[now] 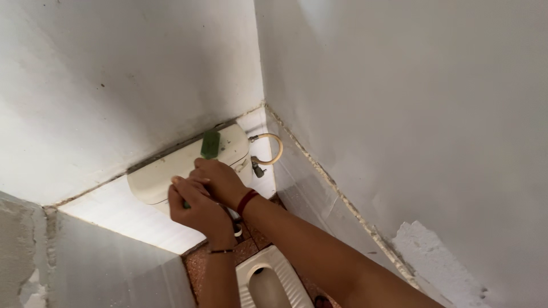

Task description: The person scrubs the exterior of a white toilet cistern with a green brush, then pours water from a metal jug onto the cistern while continuing to scrub. The squat toilet bowl is visible but not cleaned in this clip.

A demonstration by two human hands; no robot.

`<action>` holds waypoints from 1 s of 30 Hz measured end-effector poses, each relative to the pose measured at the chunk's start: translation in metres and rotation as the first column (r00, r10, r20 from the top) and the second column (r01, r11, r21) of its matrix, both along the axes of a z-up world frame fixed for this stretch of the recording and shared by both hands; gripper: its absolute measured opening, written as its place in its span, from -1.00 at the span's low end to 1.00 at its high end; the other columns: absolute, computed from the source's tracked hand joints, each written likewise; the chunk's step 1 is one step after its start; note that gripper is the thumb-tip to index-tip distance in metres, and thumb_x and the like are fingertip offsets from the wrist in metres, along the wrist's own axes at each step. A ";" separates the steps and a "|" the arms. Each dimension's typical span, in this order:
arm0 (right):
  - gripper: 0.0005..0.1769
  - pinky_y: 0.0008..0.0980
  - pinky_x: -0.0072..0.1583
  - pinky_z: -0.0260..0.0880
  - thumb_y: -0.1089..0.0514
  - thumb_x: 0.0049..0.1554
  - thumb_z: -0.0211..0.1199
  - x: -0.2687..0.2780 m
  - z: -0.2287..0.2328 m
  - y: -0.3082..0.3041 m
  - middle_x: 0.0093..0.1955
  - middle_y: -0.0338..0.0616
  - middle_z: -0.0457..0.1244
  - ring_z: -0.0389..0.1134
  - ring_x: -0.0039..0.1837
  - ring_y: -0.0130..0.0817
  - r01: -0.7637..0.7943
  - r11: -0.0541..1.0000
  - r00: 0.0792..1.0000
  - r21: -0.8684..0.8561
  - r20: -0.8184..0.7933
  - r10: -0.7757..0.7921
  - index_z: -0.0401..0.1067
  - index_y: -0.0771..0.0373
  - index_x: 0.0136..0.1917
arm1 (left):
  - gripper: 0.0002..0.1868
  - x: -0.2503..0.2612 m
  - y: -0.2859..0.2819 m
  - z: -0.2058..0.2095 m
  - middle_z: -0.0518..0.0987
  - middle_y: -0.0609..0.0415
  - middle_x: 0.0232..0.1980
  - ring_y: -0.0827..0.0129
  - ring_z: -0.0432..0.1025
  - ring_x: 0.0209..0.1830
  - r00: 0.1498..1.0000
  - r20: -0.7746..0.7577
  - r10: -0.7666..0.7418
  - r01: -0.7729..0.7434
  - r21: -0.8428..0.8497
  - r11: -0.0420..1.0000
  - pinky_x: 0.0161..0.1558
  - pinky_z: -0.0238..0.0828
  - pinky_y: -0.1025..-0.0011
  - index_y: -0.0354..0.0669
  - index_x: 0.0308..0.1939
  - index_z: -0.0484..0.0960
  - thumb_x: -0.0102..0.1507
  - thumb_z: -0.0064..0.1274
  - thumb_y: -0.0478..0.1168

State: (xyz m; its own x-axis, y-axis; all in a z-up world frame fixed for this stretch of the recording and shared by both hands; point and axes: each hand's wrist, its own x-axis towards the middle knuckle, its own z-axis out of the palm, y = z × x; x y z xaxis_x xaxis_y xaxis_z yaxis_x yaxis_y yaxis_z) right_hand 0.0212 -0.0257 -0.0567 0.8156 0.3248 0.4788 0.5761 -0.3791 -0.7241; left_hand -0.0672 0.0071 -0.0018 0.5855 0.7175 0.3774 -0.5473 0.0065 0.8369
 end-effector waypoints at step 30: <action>-0.68 -0.26 -0.17 0.29 0.00 0.22 0.08 0.014 0.023 -0.008 -0.35 -0.16 0.23 0.27 -0.28 -0.30 0.070 0.997 0.966 -0.037 -0.246 -0.077 0.16 0.17 -0.28 | -0.52 0.030 -0.004 0.027 0.29 0.26 -0.57 0.62 0.16 -0.57 1.000 -0.013 0.010 -0.009 0.101 0.995 -0.49 0.06 0.52 -0.12 -0.53 0.26 0.52 -0.13 -0.21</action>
